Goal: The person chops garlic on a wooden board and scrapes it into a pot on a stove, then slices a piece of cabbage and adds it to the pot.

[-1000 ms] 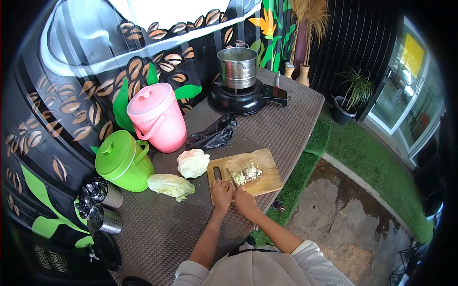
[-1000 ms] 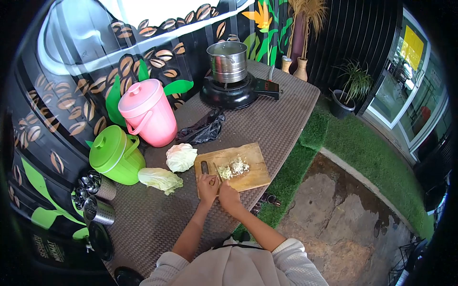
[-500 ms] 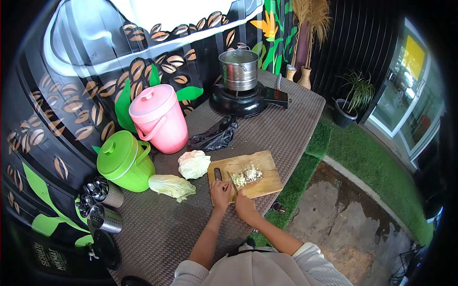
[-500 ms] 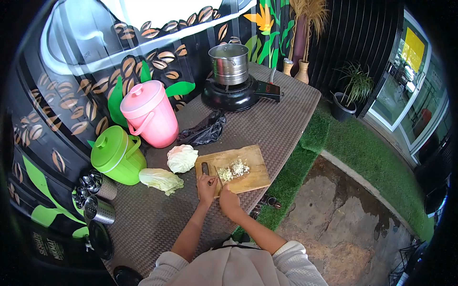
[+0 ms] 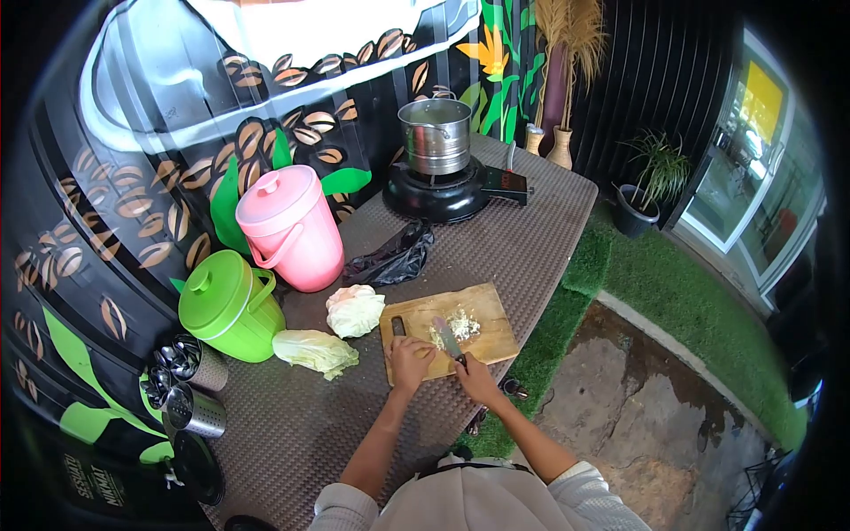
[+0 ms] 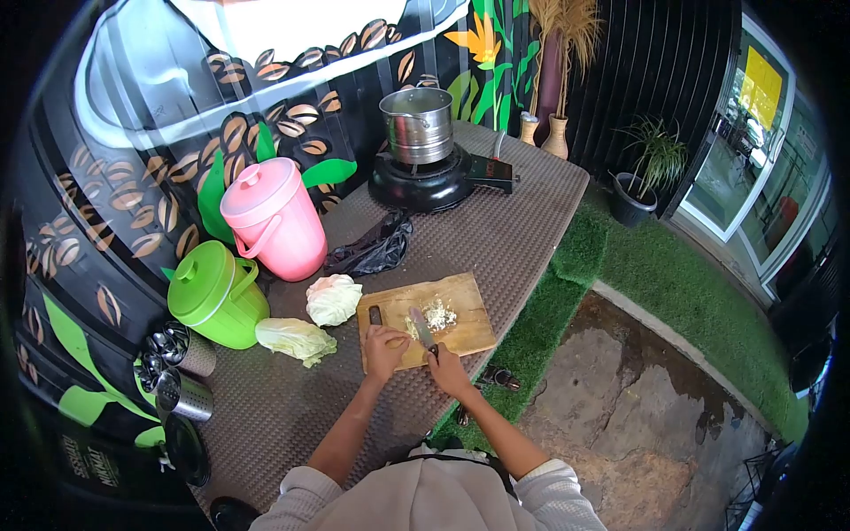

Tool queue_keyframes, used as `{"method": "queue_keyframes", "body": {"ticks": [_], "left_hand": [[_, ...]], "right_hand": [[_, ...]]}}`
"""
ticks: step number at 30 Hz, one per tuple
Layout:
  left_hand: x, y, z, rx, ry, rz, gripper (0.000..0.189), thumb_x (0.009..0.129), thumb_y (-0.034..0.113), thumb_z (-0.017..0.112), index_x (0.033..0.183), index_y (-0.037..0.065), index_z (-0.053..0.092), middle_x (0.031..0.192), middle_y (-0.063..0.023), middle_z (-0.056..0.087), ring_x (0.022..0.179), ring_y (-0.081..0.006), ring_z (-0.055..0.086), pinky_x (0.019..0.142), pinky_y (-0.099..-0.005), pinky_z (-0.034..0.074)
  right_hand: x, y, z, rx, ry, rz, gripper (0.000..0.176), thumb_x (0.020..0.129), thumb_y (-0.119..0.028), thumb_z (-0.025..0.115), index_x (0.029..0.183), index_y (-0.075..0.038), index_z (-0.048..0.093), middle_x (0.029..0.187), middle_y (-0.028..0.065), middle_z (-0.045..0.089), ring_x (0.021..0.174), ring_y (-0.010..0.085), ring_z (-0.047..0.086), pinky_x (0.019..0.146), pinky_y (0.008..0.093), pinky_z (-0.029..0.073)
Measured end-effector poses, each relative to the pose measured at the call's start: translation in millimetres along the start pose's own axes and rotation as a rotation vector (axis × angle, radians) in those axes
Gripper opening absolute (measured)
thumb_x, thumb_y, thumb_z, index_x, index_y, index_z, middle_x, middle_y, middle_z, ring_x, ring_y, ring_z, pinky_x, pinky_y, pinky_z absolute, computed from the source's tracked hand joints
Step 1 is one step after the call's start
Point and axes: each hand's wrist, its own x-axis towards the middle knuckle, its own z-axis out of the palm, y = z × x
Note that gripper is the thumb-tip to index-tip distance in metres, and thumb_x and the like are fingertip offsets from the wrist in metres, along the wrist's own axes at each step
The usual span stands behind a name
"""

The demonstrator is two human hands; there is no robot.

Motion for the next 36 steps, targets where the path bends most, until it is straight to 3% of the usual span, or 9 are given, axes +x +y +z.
{"method": "queue_keyframes", "body": {"ticks": [8, 10, 13, 15, 20, 22, 28, 33, 36], "left_hand": [[16, 12, -2, -0.161, 0.033, -0.213, 0.016, 0.073, 0.026, 0.076, 0.080, 0.011, 0.075, 0.082, -0.0036, 0.068, 0.089, -0.0237, 0.057, 0.083, -0.0359, 0.040], [19, 22, -6, -0.126, -0.003, -0.240, 0.018, 0.074, 0.021, 0.078, 0.084, 0.006, 0.075, 0.080, -0.0082, 0.070, 0.080, -0.0225, 0.063, 0.077, -0.0336, 0.047], [21, 11, 7, -0.350, -0.100, -0.402, 0.021, 0.075, 0.022, 0.077, 0.088, 0.005, 0.074, 0.082, -0.0101, 0.071, 0.076, -0.0184, 0.066, 0.074, -0.0299, 0.049], [21, 4, 13, -0.383, -0.104, -0.379, 0.021, 0.076, 0.021, 0.077, 0.087, 0.003, 0.074, 0.082, -0.0105, 0.072, 0.075, -0.0170, 0.066, 0.073, -0.0285, 0.050], [22, -4, 16, -0.470, -0.181, -0.361, 0.019, 0.079, 0.021, 0.073, 0.087, 0.005, 0.074, 0.080, -0.0089, 0.071, 0.079, -0.0217, 0.065, 0.081, -0.0346, 0.042], [23, -5, 16, -0.154, -0.122, -0.179, 0.013, 0.076, 0.009, 0.072, 0.088, 0.005, 0.073, 0.086, -0.0114, 0.071, 0.080, -0.0229, 0.065, 0.081, -0.0317, 0.046], [23, -5, 3, -0.143, -0.164, -0.113, 0.014, 0.075, 0.009, 0.069, 0.089, 0.010, 0.074, 0.093, -0.0046, 0.068, 0.099, -0.0256, 0.057, 0.085, -0.0385, 0.036], [18, -14, -3, -0.143, -0.078, -0.139, 0.017, 0.071, 0.003, 0.070, 0.087, 0.006, 0.073, 0.089, -0.0091, 0.067, 0.088, -0.0273, 0.060, 0.078, -0.0362, 0.044], [11, -17, -8, -0.228, -0.089, -0.205, 0.017, 0.070, 0.000, 0.071, 0.086, 0.002, 0.072, 0.087, -0.0122, 0.067, 0.082, -0.0292, 0.062, 0.074, -0.0362, 0.047]], "right_hand": [[-7, 5, -10, -0.019, 0.028, -0.069, 0.027, 0.094, -0.023, 0.048, 0.097, 0.004, 0.048, 0.074, 0.0254, 0.058, 0.072, 0.0429, 0.060, 0.066, 0.0466, 0.046], [-9, 0, -13, -0.061, 0.066, -0.145, 0.027, 0.094, -0.023, 0.048, 0.098, 0.004, 0.048, 0.075, 0.0259, 0.058, 0.075, 0.0438, 0.059, 0.068, 0.0467, 0.045], [-13, 0, -14, 0.008, -0.048, 0.016, 0.027, 0.094, -0.022, 0.048, 0.100, 0.004, 0.049, 0.080, 0.0273, 0.058, 0.082, 0.0478, 0.055, 0.073, 0.0484, 0.043], [-14, 7, -11, 0.014, 0.039, -0.128, 0.027, 0.094, -0.023, 0.049, 0.100, 0.003, 0.050, 0.070, 0.0211, 0.058, 0.066, 0.0388, 0.059, 0.061, 0.0435, 0.045], [-12, 33, -8, 0.112, -0.024, -0.072, 0.025, 0.095, -0.024, 0.049, 0.099, 0.001, 0.050, 0.054, 0.0067, 0.049, 0.042, 0.0172, 0.050, 0.041, 0.0315, 0.039], [-13, 33, -10, 0.129, 0.003, -0.099, 0.025, 0.096, -0.024, 0.049, 0.098, 0.001, 0.050, 0.051, 0.0028, 0.046, 0.038, 0.0114, 0.046, 0.036, 0.0280, 0.036], [-20, 19, -21, 0.248, -0.014, 0.096, 0.025, 0.095, -0.025, 0.050, 0.099, 0.000, 0.051, 0.055, 0.0057, 0.049, 0.041, 0.0135, 0.049, 0.040, 0.0297, 0.039], [-21, 16, -5, -0.133, 0.164, -0.164, 0.029, 0.092, -0.028, 0.053, 0.100, 0.000, 0.053, 0.073, 0.0213, 0.062, 0.065, 0.0380, 0.062, 0.058, 0.0460, 0.048], [-27, -12, -9, -0.217, 0.075, 0.020, 0.028, 0.091, -0.029, 0.054, 0.098, -0.002, 0.055, 0.077, 0.0241, 0.063, 0.076, 0.0436, 0.061, 0.064, 0.0507, 0.047]]}}
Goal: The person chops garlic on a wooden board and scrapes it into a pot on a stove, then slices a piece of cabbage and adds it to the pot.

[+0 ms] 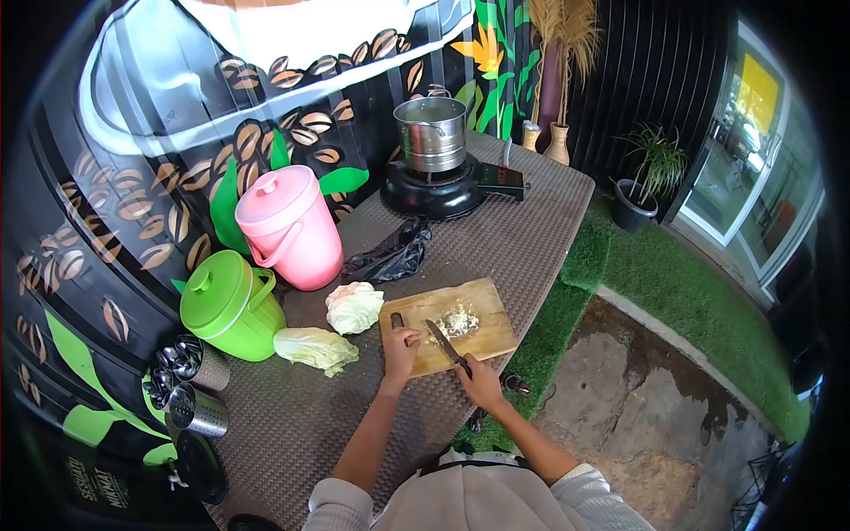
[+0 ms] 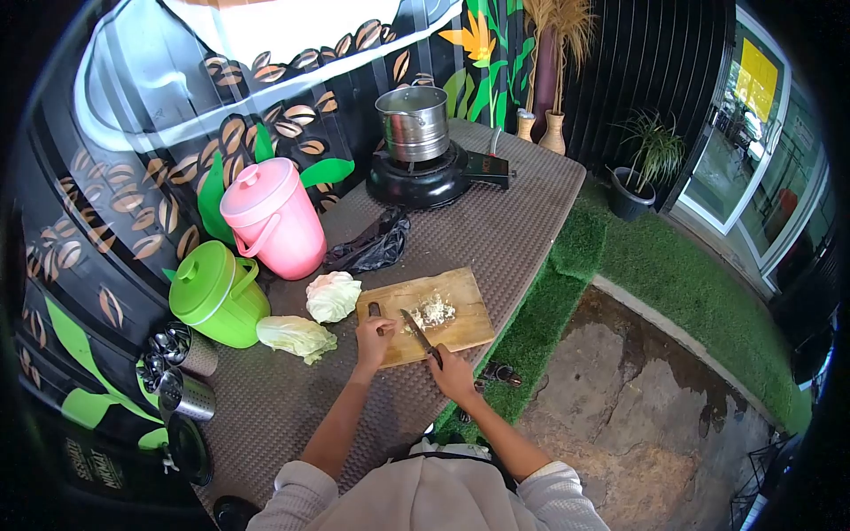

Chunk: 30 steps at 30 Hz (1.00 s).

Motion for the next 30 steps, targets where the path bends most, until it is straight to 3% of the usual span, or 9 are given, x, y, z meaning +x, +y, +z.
{"method": "queue_keyframes", "body": {"ticks": [5, 7, 11, 14, 17, 19, 22, 28, 30], "left_hand": [[-8, -1, -4, -0.017, -0.123, -0.120, 0.013, 0.072, 0.002, 0.071, 0.085, 0.001, 0.072, 0.086, -0.0138, 0.066, 0.083, -0.0303, 0.061, 0.077, -0.0376, 0.048], [-9, -2, -4, 0.218, -0.088, 0.080, 0.012, 0.073, 0.005, 0.072, 0.085, 0.001, 0.072, 0.085, -0.0134, 0.065, 0.088, -0.0296, 0.059, 0.081, -0.0381, 0.046], [-4, -4, 2, 0.147, -0.097, 0.040, 0.010, 0.074, 0.008, 0.073, 0.082, 0.001, 0.072, 0.083, -0.0119, 0.064, 0.092, -0.0285, 0.057, 0.084, -0.0379, 0.045], [1, -5, 4, 0.162, -0.090, 0.077, 0.014, 0.073, 0.008, 0.074, 0.085, 0.001, 0.071, 0.090, -0.0115, 0.064, 0.097, -0.0282, 0.055, 0.085, -0.0373, 0.045], [10, -6, 5, 0.151, -0.071, 0.127, 0.031, 0.072, 0.007, 0.075, 0.101, 0.001, 0.064, 0.104, -0.0120, 0.061, 0.104, -0.0304, 0.053, 0.088, -0.0383, 0.043], [17, -15, 5, 0.027, -0.185, 0.181, 0.049, 0.072, 0.006, 0.074, 0.115, 0.003, 0.052, 0.116, -0.0133, 0.056, 0.111, -0.0327, 0.051, 0.093, -0.0399, 0.041], [29, -27, 9, -0.081, -0.271, 0.218, 0.055, 0.073, 0.007, 0.075, 0.121, 0.006, 0.048, 0.119, -0.0139, 0.054, 0.111, -0.0331, 0.051, 0.096, -0.0396, 0.039], [45, -22, 5, 0.088, -0.545, 0.385, 0.045, 0.078, 0.009, 0.070, 0.121, 0.004, 0.055, 0.119, -0.0134, 0.054, 0.115, -0.0319, 0.047, 0.099, -0.0394, 0.037], [43, -18, 6, 0.071, -0.527, 0.398, 0.041, 0.078, 0.008, 0.069, 0.117, 0.003, 0.057, 0.115, -0.0134, 0.054, 0.111, -0.0320, 0.048, 0.097, -0.0400, 0.038]], "right_hand": [[5, -2, -8, -0.109, 0.086, 0.046, 0.022, 0.091, -0.027, 0.055, 0.091, -0.005, 0.055, 0.071, 0.0214, 0.062, 0.068, 0.0410, 0.062, 0.059, 0.0503, 0.048], [8, 6, -14, -0.219, 0.098, 0.017, 0.022, 0.091, -0.029, 0.053, 0.094, -0.007, 0.055, 0.066, 0.0188, 0.063, 0.061, 0.0386, 0.063, 0.055, 0.0489, 0.050], [15, 9, -20, -0.270, 0.063, -0.007, 0.021, 0.090, -0.029, 0.054, 0.094, -0.008, 0.055, 0.065, 0.0177, 0.063, 0.060, 0.0374, 0.063, 0.054, 0.0481, 0.050], [22, 7, -19, -0.250, 0.054, -0.025, 0.020, 0.089, -0.027, 0.056, 0.092, -0.007, 0.056, 0.064, 0.0182, 0.062, 0.061, 0.0383, 0.063, 0.056, 0.0486, 0.050], [31, 5, -15, -0.276, 0.010, -0.070, 0.021, 0.089, -0.027, 0.055, 0.095, -0.008, 0.057, 0.065, 0.0181, 0.062, 0.063, 0.0379, 0.063, 0.057, 0.0485, 0.050], [36, 5, -14, -0.296, -0.030, -0.110, 0.021, 0.089, -0.028, 0.055, 0.095, -0.008, 0.057, 0.065, 0.0182, 0.062, 0.064, 0.0382, 0.063, 0.059, 0.0482, 0.050], [36, 5, -16, -0.187, 0.033, -0.087, 0.021, 0.089, -0.027, 0.055, 0.093, -0.006, 0.056, 0.066, 0.0187, 0.062, 0.065, 0.0399, 0.062, 0.060, 0.0487, 0.050], [19, 5, -14, -0.031, 0.118, -0.024, 0.019, 0.089, -0.022, 0.056, 0.090, -0.002, 0.055, 0.072, 0.0225, 0.062, 0.068, 0.0437, 0.061, 0.062, 0.0511, 0.048], [13, 5, -8, -0.019, 0.124, -0.003, 0.019, 0.089, -0.021, 0.056, 0.089, -0.002, 0.055, 0.072, 0.0232, 0.062, 0.069, 0.0440, 0.061, 0.062, 0.0513, 0.048]]}}
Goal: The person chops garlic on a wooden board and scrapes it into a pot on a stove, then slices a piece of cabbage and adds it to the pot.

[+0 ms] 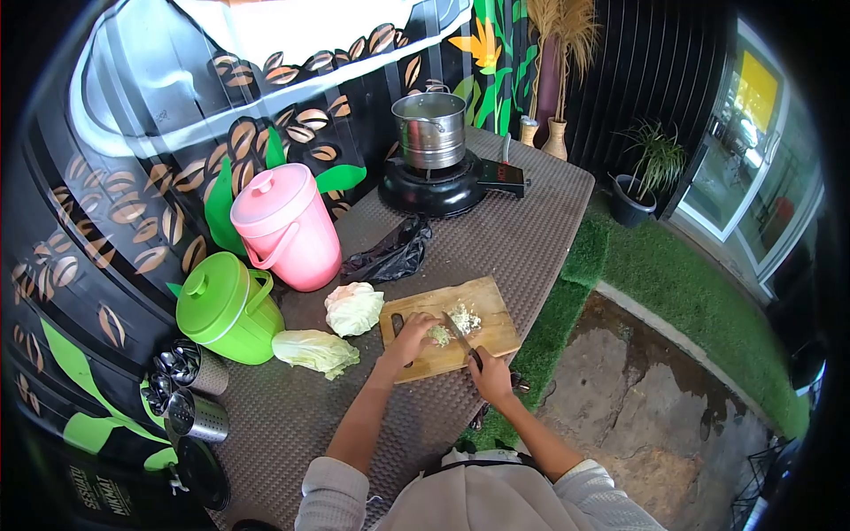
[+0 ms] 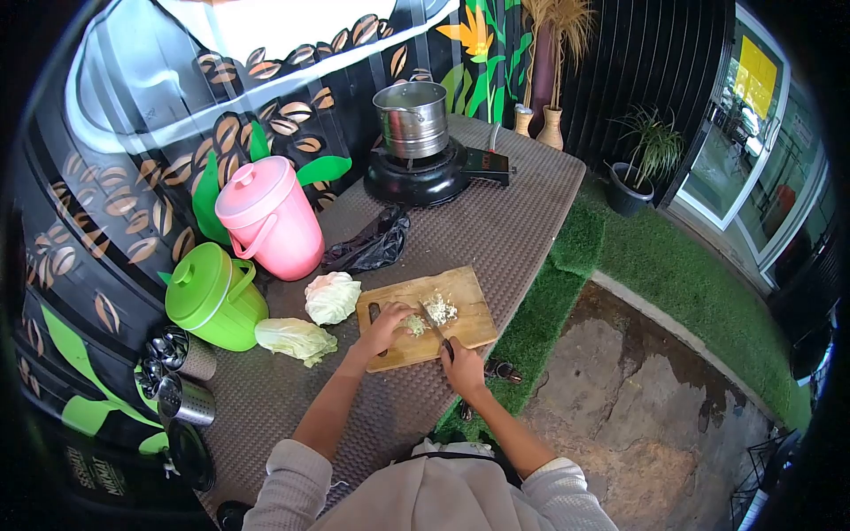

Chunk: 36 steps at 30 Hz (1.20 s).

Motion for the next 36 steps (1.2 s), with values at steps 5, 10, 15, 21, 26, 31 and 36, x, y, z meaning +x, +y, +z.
{"method": "queue_keyframes", "body": {"ticks": [5, 10, 15, 21, 26, 31, 36], "left_hand": [[-4, 22, 6, 0.018, 0.083, -0.040, 0.034, 0.079, 0.012, 0.070, 0.110, 0.001, 0.062, 0.106, -0.0134, 0.056, 0.105, -0.0313, 0.050, 0.092, -0.0404, 0.041], [-12, 33, 19, 0.053, 0.220, -0.173, 0.037, 0.080, 0.016, 0.071, 0.113, 0.000, 0.063, 0.105, -0.0153, 0.058, 0.105, -0.0316, 0.051, 0.091, -0.0389, 0.043], [-20, 35, 18, -0.042, 0.269, -0.191, 0.041, 0.079, 0.017, 0.073, 0.115, 0.001, 0.063, 0.113, -0.0160, 0.061, 0.109, -0.0313, 0.053, 0.094, -0.0370, 0.043], [-30, 32, 24, -0.099, 0.294, -0.246, 0.036, 0.076, 0.017, 0.075, 0.109, 0.003, 0.068, 0.111, -0.0116, 0.064, 0.110, -0.0284, 0.053, 0.094, -0.0355, 0.044], [-28, 29, 38, -0.090, 0.384, -0.270, 0.030, 0.077, 0.013, 0.073, 0.105, 0.003, 0.069, 0.107, -0.0097, 0.066, 0.105, -0.0269, 0.055, 0.091, -0.0357, 0.046], [-29, 43, 40, -0.033, 0.450, -0.271, 0.025, 0.080, 0.011, 0.069, 0.103, 0.001, 0.069, 0.106, -0.0107, 0.066, 0.103, -0.0286, 0.056, 0.089, -0.0366, 0.046], [-25, 40, 39, -0.004, 0.466, -0.237, 0.024, 0.081, 0.010, 0.068, 0.102, 0.000, 0.069, 0.106, -0.0115, 0.065, 0.104, -0.0283, 0.055, 0.090, -0.0364, 0.046]], "right_hand": [[-8, -1, 11, -0.001, -0.010, 0.067, 0.019, 0.089, -0.019, 0.057, 0.090, -0.001, 0.052, 0.071, 0.0249, 0.061, 0.070, 0.0460, 0.059, 0.060, 0.0519, 0.048], [-6, -7, 9, -0.164, -0.103, 0.094, 0.020, 0.090, -0.020, 0.055, 0.095, -0.002, 0.048, 0.068, 0.0255, 0.060, 0.066, 0.0438, 0.062, 0.057, 0.0511, 0.050], [0, -12, 11, -0.335, -0.206, 0.064, 0.019, 0.091, -0.017, 0.051, 0.100, -0.002, 0.044, 0.070, 0.0240, 0.063, 0.069, 0.0409, 0.065, 0.058, 0.0491, 0.053], [-10, -14, 21, -0.508, -0.215, 0.031, 0.017, 0.089, -0.014, 0.048, 0.101, -0.003, 0.043, 0.072, 0.0173, 0.068, 0.066, 0.0342, 0.069, 0.058, 0.0420, 0.055], [17, -20, 15, -0.507, -0.270, -0.004, 0.024, 0.088, -0.014, 0.050, 0.106, -0.001, 0.043, 0.077, 0.0183, 0.068, 0.075, 0.0329, 0.070, 0.064, 0.0407, 0.057], [17, -29, 11, -0.531, -0.290, -0.033, 0.025, 0.088, -0.015, 0.051, 0.106, 0.000, 0.044, 0.078, 0.0189, 0.068, 0.076, 0.0336, 0.069, 0.064, 0.0406, 0.056], [13, -31, 27, -0.511, -0.286, 0.092, 0.023, 0.087, -0.013, 0.051, 0.104, 0.000, 0.045, 0.077, 0.0193, 0.067, 0.075, 0.0349, 0.069, 0.065, 0.0406, 0.056]]}}
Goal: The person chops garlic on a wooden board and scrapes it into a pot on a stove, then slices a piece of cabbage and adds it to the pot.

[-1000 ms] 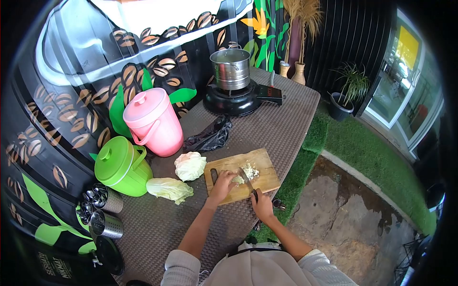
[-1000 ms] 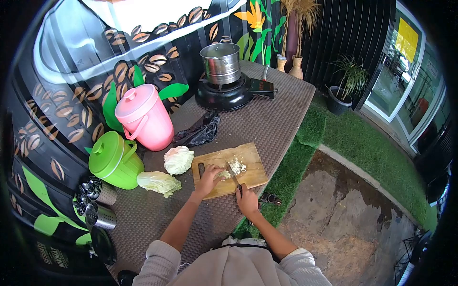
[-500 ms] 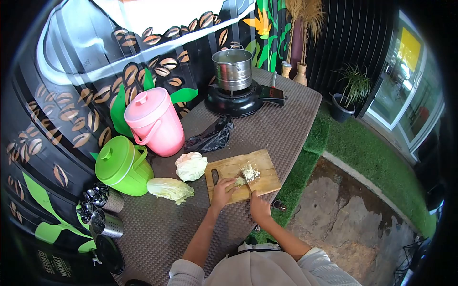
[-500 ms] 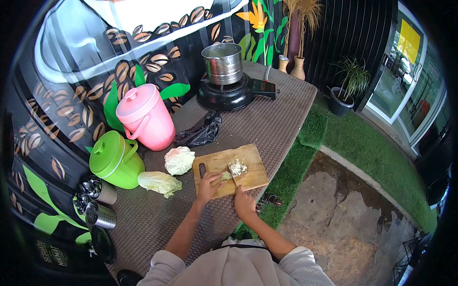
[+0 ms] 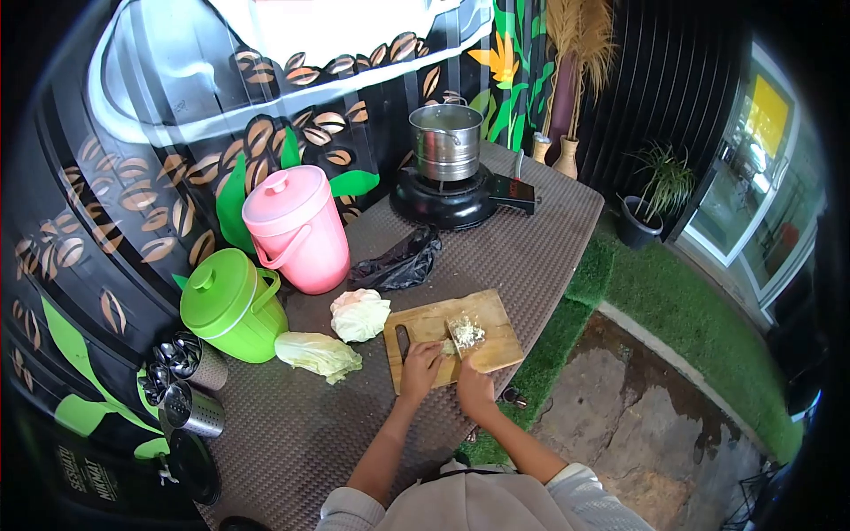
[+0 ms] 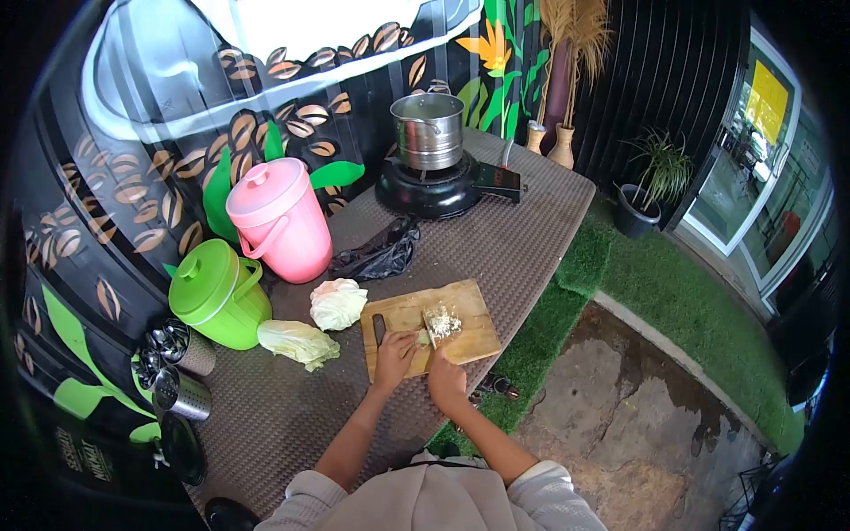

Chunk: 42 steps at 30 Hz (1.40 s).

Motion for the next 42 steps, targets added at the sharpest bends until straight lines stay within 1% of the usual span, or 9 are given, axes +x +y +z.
{"method": "queue_keyframes", "body": {"ticks": [7, 10, 12, 17, 23, 27, 29, 36, 42], "left_hand": [[-2, 7, -5, -0.029, -0.001, -0.034, 0.024, 0.080, 0.009, 0.068, 0.102, 0.000, 0.069, 0.105, -0.0117, 0.066, 0.102, -0.0282, 0.056, 0.090, -0.0359, 0.046], [-1, 6, -3, -0.015, -0.007, -0.022, 0.024, 0.080, 0.009, 0.068, 0.102, -0.001, 0.069, 0.105, -0.0116, 0.066, 0.103, -0.0279, 0.056, 0.090, -0.0356, 0.046], [-3, 5, -3, 0.001, -0.016, -0.018, 0.024, 0.080, 0.010, 0.068, 0.102, -0.001, 0.069, 0.105, -0.0117, 0.066, 0.103, -0.0279, 0.056, 0.090, -0.0357, 0.046], [-3, -2, 2, 0.018, -0.013, -0.026, 0.023, 0.081, 0.008, 0.068, 0.101, -0.001, 0.069, 0.105, -0.0122, 0.066, 0.104, -0.0280, 0.056, 0.090, -0.0358, 0.046], [-3, 3, -1, 0.001, 0.007, -0.017, 0.022, 0.081, 0.008, 0.067, 0.100, -0.002, 0.069, 0.105, -0.0127, 0.065, 0.104, -0.0279, 0.056, 0.090, -0.0357, 0.046], [-3, 5, 0, -0.010, -0.009, -0.050, 0.022, 0.081, 0.008, 0.067, 0.100, -0.002, 0.069, 0.105, -0.0127, 0.065, 0.104, -0.0280, 0.056, 0.090, -0.0359, 0.046], [-4, 2, 1, -0.020, 0.001, -0.033, 0.021, 0.081, 0.009, 0.067, 0.100, -0.002, 0.069, 0.105, -0.0123, 0.065, 0.103, -0.0280, 0.056, 0.090, -0.0361, 0.046], [-2, 4, -1, 0.025, -0.006, -0.020, 0.021, 0.083, 0.009, 0.065, 0.099, -0.002, 0.069, 0.105, -0.0122, 0.065, 0.103, -0.0280, 0.056, 0.089, -0.0364, 0.046], [-3, 4, -2, -0.010, -0.009, -0.029, 0.020, 0.083, 0.009, 0.065, 0.100, -0.002, 0.069, 0.105, -0.0125, 0.065, 0.103, -0.0284, 0.056, 0.089, -0.0370, 0.046]], "right_hand": [[2, 5, -2, -0.009, 0.015, -0.148, 0.027, 0.088, -0.012, 0.050, 0.109, 0.003, 0.042, 0.075, 0.0210, 0.066, 0.071, 0.0343, 0.069, 0.062, 0.0420, 0.056], [2, -3, 6, 0.048, 0.033, 0.008, 0.034, 0.085, -0.012, 0.054, 0.112, 0.005, 0.042, 0.080, 0.0224, 0.067, 0.073, 0.0349, 0.069, 0.063, 0.0422, 0.056], [12, -3, -8, 0.130, -0.033, -0.045, 0.033, 0.084, -0.009, 0.054, 0.110, 0.004, 0.040, 0.083, 0.0257, 0.065, 0.080, 0.0405, 0.067, 0.070, 0.0478, 0.054], [13, 1, -32, 0.044, -0.072, -0.174, 0.030, 0.086, -0.011, 0.051, 0.111, 0.003, 0.041, 0.084, 0.0257, 0.066, 0.081, 0.0398, 0.067, 0.069, 0.0481, 0.054], [0, -11, 10, 0.167, -0.052, 0.065, 0.030, 0.086, -0.013, 0.051, 0.110, 0.003, 0.040, 0.083, 0.0266, 0.065, 0.084, 0.0414, 0.066, 0.071, 0.0503, 0.054], [13, -3, -16, 0.178, 0.005, -0.057, 0.030, 0.086, -0.013, 0.051, 0.109, 0.003, 0.040, 0.084, 0.0267, 0.065, 0.084, 0.0417, 0.066, 0.072, 0.0497, 0.054], [8, -5, -33, 0.126, -0.087, -0.081, 0.030, 0.087, -0.013, 0.051, 0.108, 0.004, 0.040, 0.084, 0.0271, 0.065, 0.083, 0.0423, 0.066, 0.072, 0.0498, 0.054], [-4, -11, 2, 0.172, -0.041, 0.063, 0.031, 0.081, -0.009, 0.059, 0.106, 0.005, 0.045, 0.087, 0.0275, 0.063, 0.082, 0.0410, 0.066, 0.069, 0.0488, 0.054], [-2, 1, -44, 0.031, -0.069, -0.247, 0.019, 0.087, -0.010, 0.049, 0.100, 0.004, 0.049, 0.089, 0.0245, 0.063, 0.082, 0.0399, 0.066, 0.067, 0.0476, 0.055]]}}
